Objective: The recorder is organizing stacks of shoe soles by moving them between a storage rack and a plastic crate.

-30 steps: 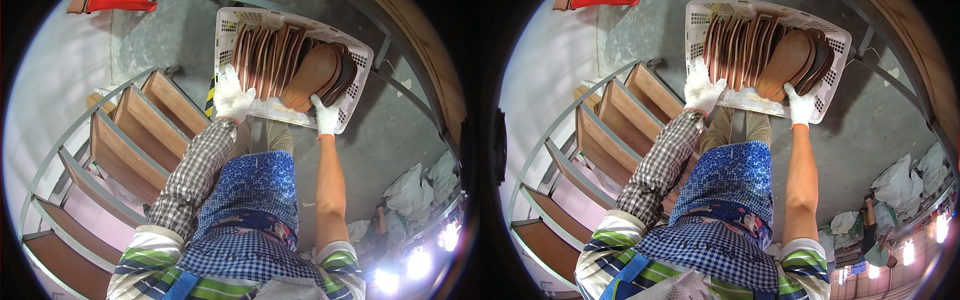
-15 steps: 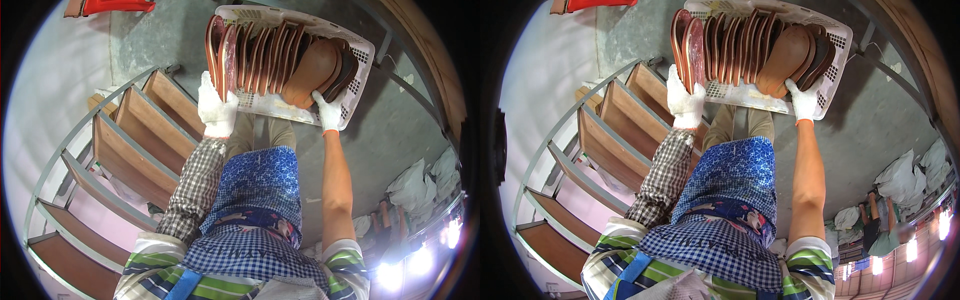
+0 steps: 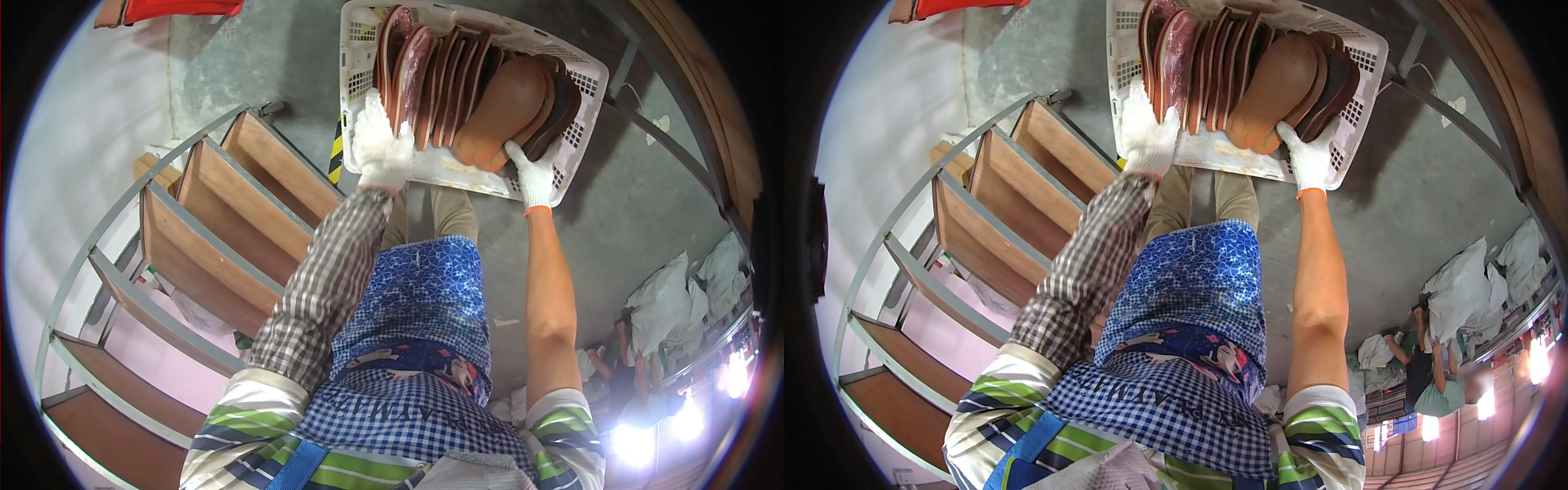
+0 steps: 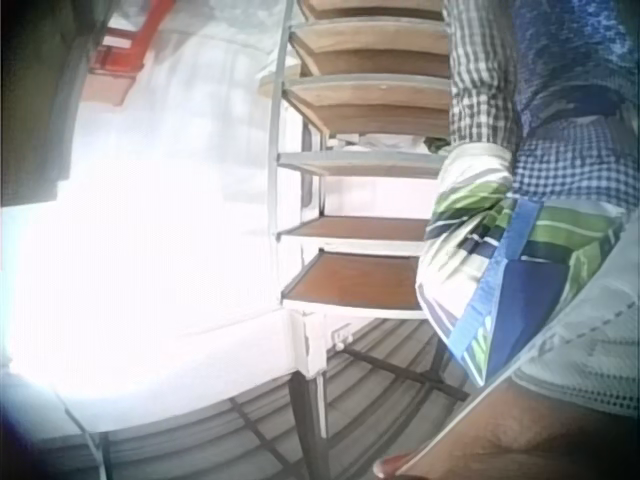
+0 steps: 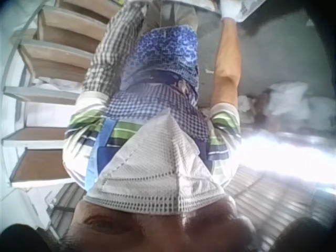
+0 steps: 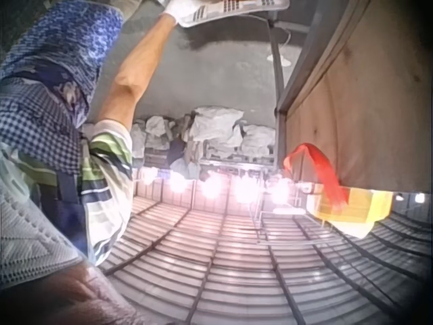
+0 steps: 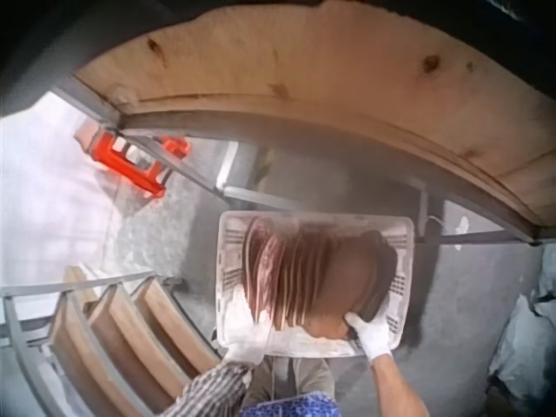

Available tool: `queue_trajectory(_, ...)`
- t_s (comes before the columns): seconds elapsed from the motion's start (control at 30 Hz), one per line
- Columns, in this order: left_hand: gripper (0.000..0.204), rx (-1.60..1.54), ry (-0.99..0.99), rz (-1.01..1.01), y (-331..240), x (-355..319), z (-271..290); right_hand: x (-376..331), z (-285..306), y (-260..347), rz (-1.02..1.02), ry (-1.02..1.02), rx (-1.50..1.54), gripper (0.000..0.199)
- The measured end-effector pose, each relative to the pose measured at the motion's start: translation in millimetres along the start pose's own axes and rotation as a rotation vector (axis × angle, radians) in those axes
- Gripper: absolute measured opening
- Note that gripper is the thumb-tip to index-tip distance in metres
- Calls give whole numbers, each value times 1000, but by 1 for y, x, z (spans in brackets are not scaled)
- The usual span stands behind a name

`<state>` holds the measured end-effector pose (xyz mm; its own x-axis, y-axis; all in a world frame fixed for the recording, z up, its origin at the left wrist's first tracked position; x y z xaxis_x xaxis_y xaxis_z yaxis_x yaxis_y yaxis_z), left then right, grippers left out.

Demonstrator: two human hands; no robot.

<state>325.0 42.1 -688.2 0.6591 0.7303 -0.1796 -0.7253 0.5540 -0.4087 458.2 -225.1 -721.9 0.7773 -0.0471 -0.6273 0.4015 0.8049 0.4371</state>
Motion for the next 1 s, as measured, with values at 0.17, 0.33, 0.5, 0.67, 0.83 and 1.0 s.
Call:
queue_trajectory(0.17,64,-329,318,400,6,18,-2,-4,7,1,20,3,28,129)
queue_trajectory(0.33,56,-1072,438,511,9,13,12,-2,7,-1,-17,69,54,130)
queue_trajectory(0.5,64,-1286,488,595,9,-29,42,-3,6,-2,-41,68,-46,130)
queue_trajectory(0.67,65,-1175,518,586,8,-54,56,-2,5,-2,6,93,25,132)
queue_trajectory(0.83,65,-1139,545,624,-1,-67,60,-4,9,6,6,97,36,131)
queue_trajectory(1.0,36,-294,-123,-372,8,-50,94,-9,11,14,-70,153,15,131)
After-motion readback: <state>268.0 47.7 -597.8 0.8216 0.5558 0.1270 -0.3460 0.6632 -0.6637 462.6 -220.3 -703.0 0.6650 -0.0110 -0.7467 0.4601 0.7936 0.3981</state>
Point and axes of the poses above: each hand's wrist, its own x-axis towards the middle knuckle, its own z-axis out of the back of the hand, y = z × x, the point moved 3 cm from there along x, towards the middle knuckle, and after that the axes turned 5 degrees about -x, right-handed, at the moved point
